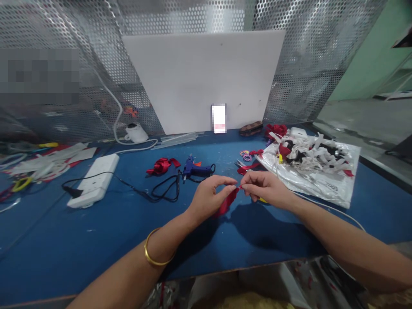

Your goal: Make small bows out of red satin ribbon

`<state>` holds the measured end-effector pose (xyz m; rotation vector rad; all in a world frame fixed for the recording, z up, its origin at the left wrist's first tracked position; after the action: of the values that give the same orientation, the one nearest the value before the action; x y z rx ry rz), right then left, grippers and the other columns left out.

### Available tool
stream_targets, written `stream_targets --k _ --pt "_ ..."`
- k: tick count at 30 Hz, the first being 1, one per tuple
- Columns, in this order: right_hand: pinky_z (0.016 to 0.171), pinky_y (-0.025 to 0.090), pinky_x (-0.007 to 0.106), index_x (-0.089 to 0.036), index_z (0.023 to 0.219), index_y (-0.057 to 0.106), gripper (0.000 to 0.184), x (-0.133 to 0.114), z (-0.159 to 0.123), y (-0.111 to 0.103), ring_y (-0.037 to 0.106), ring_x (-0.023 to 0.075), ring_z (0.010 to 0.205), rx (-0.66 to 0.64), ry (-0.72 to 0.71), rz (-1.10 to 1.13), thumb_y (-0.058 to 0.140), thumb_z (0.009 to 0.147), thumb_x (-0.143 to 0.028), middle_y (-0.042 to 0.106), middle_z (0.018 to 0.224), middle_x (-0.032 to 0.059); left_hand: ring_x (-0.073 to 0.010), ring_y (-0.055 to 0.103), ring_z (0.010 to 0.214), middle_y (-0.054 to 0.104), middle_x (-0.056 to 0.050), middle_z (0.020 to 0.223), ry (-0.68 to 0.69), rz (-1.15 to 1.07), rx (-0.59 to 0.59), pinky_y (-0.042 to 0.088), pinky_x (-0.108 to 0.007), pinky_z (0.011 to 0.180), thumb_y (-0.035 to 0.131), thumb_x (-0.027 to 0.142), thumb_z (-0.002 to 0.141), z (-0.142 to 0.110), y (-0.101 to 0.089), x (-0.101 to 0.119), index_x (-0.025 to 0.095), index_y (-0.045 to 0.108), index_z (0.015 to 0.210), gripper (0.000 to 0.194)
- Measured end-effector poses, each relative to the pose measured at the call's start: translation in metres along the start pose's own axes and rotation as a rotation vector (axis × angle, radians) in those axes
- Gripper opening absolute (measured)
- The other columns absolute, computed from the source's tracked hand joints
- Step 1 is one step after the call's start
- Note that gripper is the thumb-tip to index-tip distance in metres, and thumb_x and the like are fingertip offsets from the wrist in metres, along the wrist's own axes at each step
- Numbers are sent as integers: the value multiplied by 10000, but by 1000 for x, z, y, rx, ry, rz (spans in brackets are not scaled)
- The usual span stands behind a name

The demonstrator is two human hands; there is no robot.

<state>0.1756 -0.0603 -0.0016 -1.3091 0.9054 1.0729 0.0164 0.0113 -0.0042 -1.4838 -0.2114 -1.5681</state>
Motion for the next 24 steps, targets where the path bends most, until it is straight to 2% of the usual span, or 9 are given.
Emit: stream_targets --k 3,5,8,11,13,18,21,24 --pt "501 379 206 -162 799 581 138 0 -2 2 504 80 520 24 -99 -99 539 852 -283 565 654 -17 -151 584 783 662 -42 833 -91 -194 -181 443 -263 751 524 304 861 -1 8 -2 152 655 905 206" --pt "517 369 212 -167 801 589 124 0 -3 2 489 85 543 69 -170 -207 532 856 -263 546 649 -22 -115 536 656 601 -13 721 -163 -332 -241 436 -232 656 519 325 863 -2 12 -3 138 608 865 207" --pt "549 356 218 -171 805 602 96 -2 -4 0 466 91 588 128 -269 -353 540 849 -230 538 669 -20 -77 428 514 471 46 595 -239 -438 -220 406 -201 549 529 347 854 -3 14 -4 150 551 829 200" --pt "573 356 219 -174 812 602 78 -4 -4 -1 461 93 620 143 -302 -390 544 847 -213 547 712 -12 -56 305 431 367 78 525 -274 -407 -175 279 -166 430 525 342 852 -4 12 -2 162 541 813 185" --pt "570 356 217 -176 819 595 72 -3 -4 -2 462 92 617 144 -281 -377 540 850 -211 545 713 -13 -46 275 418 366 80 520 -281 -379 -153 230 -165 410 539 319 838 -4 10 1 158 555 800 166" --pt "546 359 220 -174 784 575 80 -1 -4 -2 463 94 589 140 -219 -319 555 840 -227 537 681 -17 -41 285 394 415 69 515 -368 -343 -109 207 -180 378 600 319 782 -6 7 5 145 600 769 175" --pt "531 359 222 -169 775 573 105 -1 -4 -1 462 90 563 132 -203 -290 567 838 -254 527 661 -20 -41 279 394 439 63 520 -411 -377 -108 180 -186 370 633 337 752 -7 8 4 139 625 771 199" --pt "515 334 218 -163 762 570 133 -3 -5 0 429 81 545 136 -183 -247 567 840 -271 494 629 -29 -29 264 409 468 59 533 -394 -449 -79 184 -185 396 663 329 733 -7 9 3 125 630 754 208"
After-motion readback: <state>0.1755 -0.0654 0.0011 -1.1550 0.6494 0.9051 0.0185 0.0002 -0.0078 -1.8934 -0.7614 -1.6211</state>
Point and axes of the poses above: each hand's wrist, its own z-axis towards the middle knuckle, its own y-axis out of the palm, x = y × z, the point moved 3 cm from there along z, towards the middle knuckle
